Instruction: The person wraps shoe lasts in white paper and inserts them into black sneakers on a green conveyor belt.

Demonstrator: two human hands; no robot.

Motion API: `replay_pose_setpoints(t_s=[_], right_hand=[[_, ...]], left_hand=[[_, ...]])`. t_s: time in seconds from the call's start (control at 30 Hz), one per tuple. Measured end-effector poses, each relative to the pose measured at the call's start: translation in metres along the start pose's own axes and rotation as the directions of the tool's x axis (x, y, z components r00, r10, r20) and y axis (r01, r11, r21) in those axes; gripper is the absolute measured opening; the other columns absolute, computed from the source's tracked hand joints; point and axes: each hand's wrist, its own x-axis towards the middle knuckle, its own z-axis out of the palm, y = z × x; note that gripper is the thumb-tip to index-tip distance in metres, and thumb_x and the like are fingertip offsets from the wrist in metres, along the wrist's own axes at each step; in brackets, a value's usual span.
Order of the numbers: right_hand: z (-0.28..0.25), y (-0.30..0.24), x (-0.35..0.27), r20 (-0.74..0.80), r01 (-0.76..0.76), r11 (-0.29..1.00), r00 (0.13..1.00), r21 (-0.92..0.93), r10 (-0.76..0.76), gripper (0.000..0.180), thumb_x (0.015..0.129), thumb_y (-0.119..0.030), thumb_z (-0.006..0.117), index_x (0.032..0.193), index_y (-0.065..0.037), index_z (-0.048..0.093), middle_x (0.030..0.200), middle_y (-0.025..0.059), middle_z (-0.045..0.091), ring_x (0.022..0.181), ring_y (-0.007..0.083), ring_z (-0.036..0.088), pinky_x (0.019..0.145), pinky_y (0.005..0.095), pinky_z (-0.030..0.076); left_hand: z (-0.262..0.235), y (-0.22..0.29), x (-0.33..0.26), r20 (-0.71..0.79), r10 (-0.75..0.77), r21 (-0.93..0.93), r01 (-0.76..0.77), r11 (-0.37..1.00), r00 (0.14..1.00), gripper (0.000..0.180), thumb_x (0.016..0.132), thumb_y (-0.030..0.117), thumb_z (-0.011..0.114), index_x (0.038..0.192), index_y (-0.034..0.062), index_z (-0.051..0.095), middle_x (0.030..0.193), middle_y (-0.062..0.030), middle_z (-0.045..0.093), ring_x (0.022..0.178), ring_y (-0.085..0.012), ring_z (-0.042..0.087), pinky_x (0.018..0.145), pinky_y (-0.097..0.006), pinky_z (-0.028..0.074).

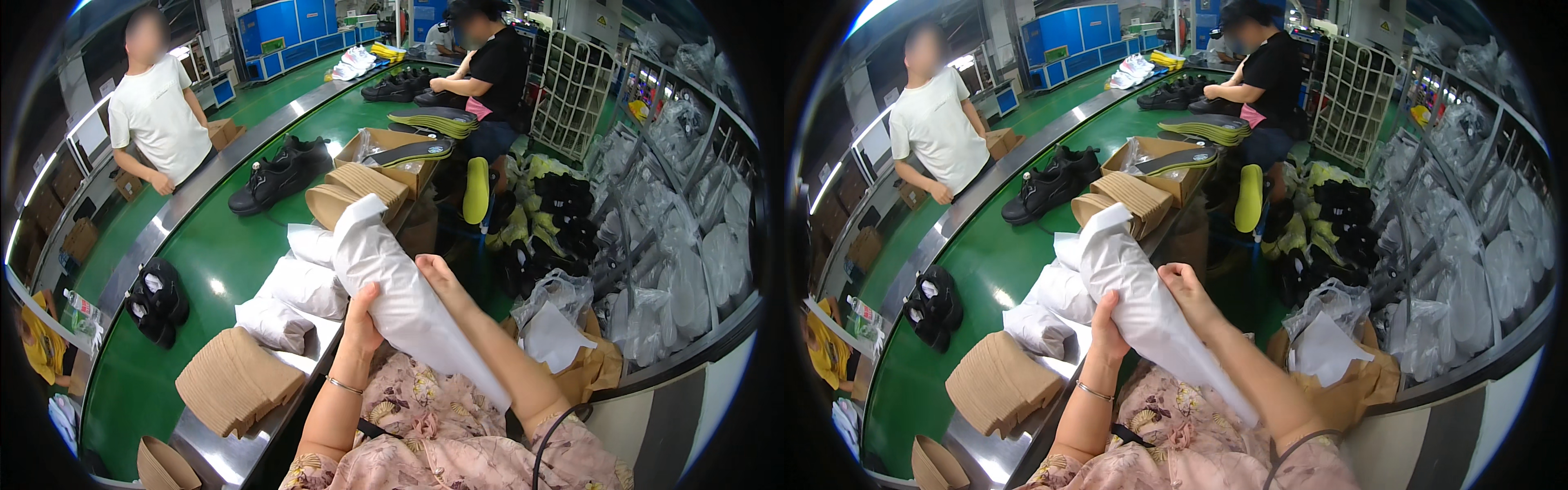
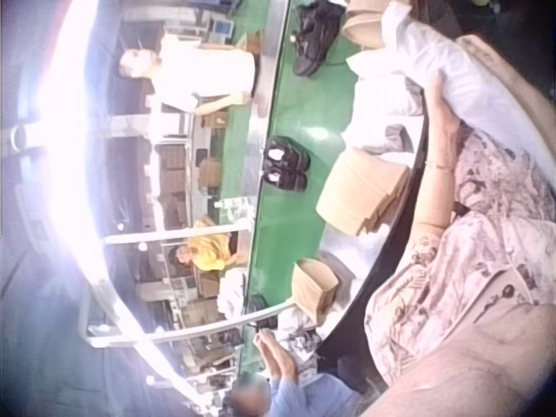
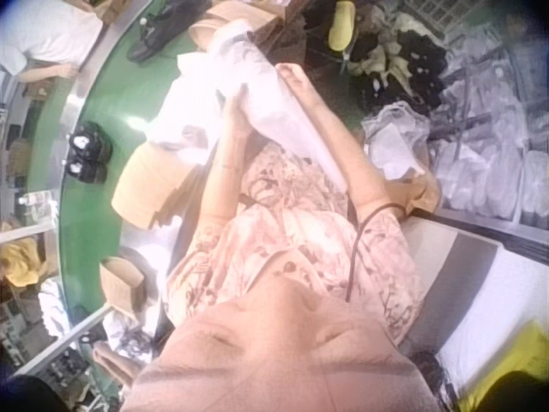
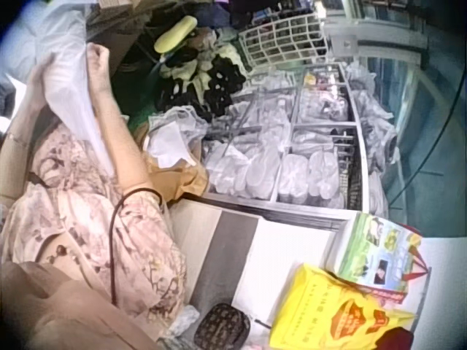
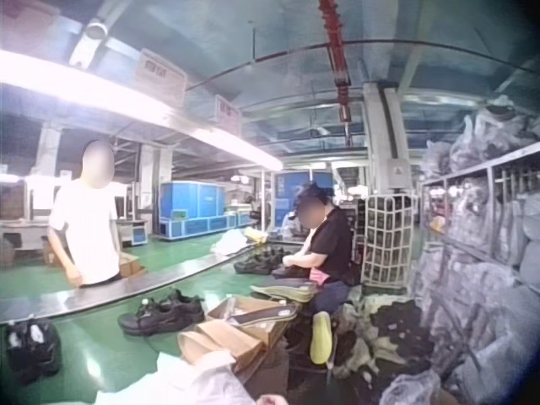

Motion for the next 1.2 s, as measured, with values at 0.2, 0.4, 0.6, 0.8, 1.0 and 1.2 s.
replay_pose_setpoints(t_s=[0.2, 0.4, 0.6, 0.8, 1.0, 1.2], right_hand=[[-0.005, -0.011, -0.030, 0.222, 0.099, 0.994, 0.971, -0.054, -0.084, 0.066, 0.076, -0.016, 0.072, 0.127, 0.002, 0.035, 0.116, 0.0110, 0.049, 0.104, 0.0164, 0.049, 0.089, 0.0285, 0.041], [0.034, -0.007, -0.028, -0.281, 0.379, 0.752, 0.761, -0.539, -0.585, 0.034, 0.077, -0.005, 0.066, 0.103, 0.000, 0.044, 0.084, 0.0130, 0.057, 0.073, 0.0221, 0.059, 0.067, 0.0314, 0.048], [0.045, 0.027, -0.016, -0.268, 0.659, 0.518, 0.449, -0.545, -0.852, 0.018, 0.082, 0.001, 0.058, 0.096, 0.000, 0.048, 0.092, 0.0094, 0.057, 0.082, 0.0172, 0.056, 0.074, 0.0271, 0.045], [0.037, 0.018, -0.015, -0.409, 0.351, 0.935, 0.846, -0.053, -0.341, 0.021, 0.080, 0.002, 0.058, 0.098, -0.001, 0.049, 0.088, 0.0022, 0.054, 0.075, 0.0083, 0.050, 0.071, 0.0209, 0.043], [0.032, -0.003, -0.014, -0.161, 0.214, 0.844, 0.975, 0.491, -0.153, 0.045, 0.074, 0.001, 0.065, 0.114, -0.001, 0.043, 0.094, 0.0102, 0.059, 0.087, 0.0142, 0.058, 0.072, 0.0240, 0.049], [0.024, 0.005, -0.021, 0.196, -0.122, 0.390, 0.968, 0.913, -0.156, 0.038, 0.092, -0.029, 0.046, 0.120, -0.002, 0.048, 0.111, 0.0093, 0.059, 0.104, 0.0212, 0.056, 0.092, 0.0370, 0.044]], left_hand=[[0.020, 0.007, 0.021, -0.060, 0.034, -0.138, -0.042, 0.990, 0.998, 0.055, 0.086, 0.043, 0.052, 0.123, 0.0029, 0.045, 0.116, -0.0116, 0.056, 0.107, -0.0245, 0.055, 0.095, -0.038, 0.042], [0.036, -0.009, 0.032, -0.124, 0.128, -0.291, -0.159, 0.944, 0.984, 0.060, 0.086, 0.051, 0.045, 0.122, 0.0038, 0.046, 0.114, -0.0155, 0.056, 0.105, -0.0292, 0.054, 0.094, -0.041, 0.042], [0.042, -0.016, 0.031, -0.029, 0.099, -0.379, -0.103, 0.920, 0.995, 0.074, 0.082, 0.062, 0.040, 0.123, 0.0004, 0.044, 0.115, -0.0238, 0.053, 0.105, -0.0377, 0.052, 0.092, -0.045, 0.042], [0.031, -0.019, 0.029, -0.095, 0.190, -0.209, -0.206, 0.956, 0.977, 0.074, 0.082, 0.056, 0.046, 0.128, 0.0001, 0.035, 0.117, -0.0212, 0.053, 0.111, -0.0364, 0.050, 0.094, -0.043, 0.041], [0.020, -0.008, 0.023, -0.030, 0.178, -0.118, -0.180, 0.977, 0.984, 0.071, 0.080, 0.052, 0.049, 0.127, -0.0001, 0.036, 0.118, -0.0179, 0.053, 0.111, -0.0318, 0.052, 0.095, -0.040, 0.041], [0.013, -0.011, 0.013, -0.004, 0.167, -0.052, -0.167, 0.985, 0.986, 0.075, 0.075, 0.050, 0.058, 0.125, -0.0026, 0.039, 0.117, -0.0151, 0.054, 0.105, -0.0274, 0.055, 0.095, -0.039, 0.042]])
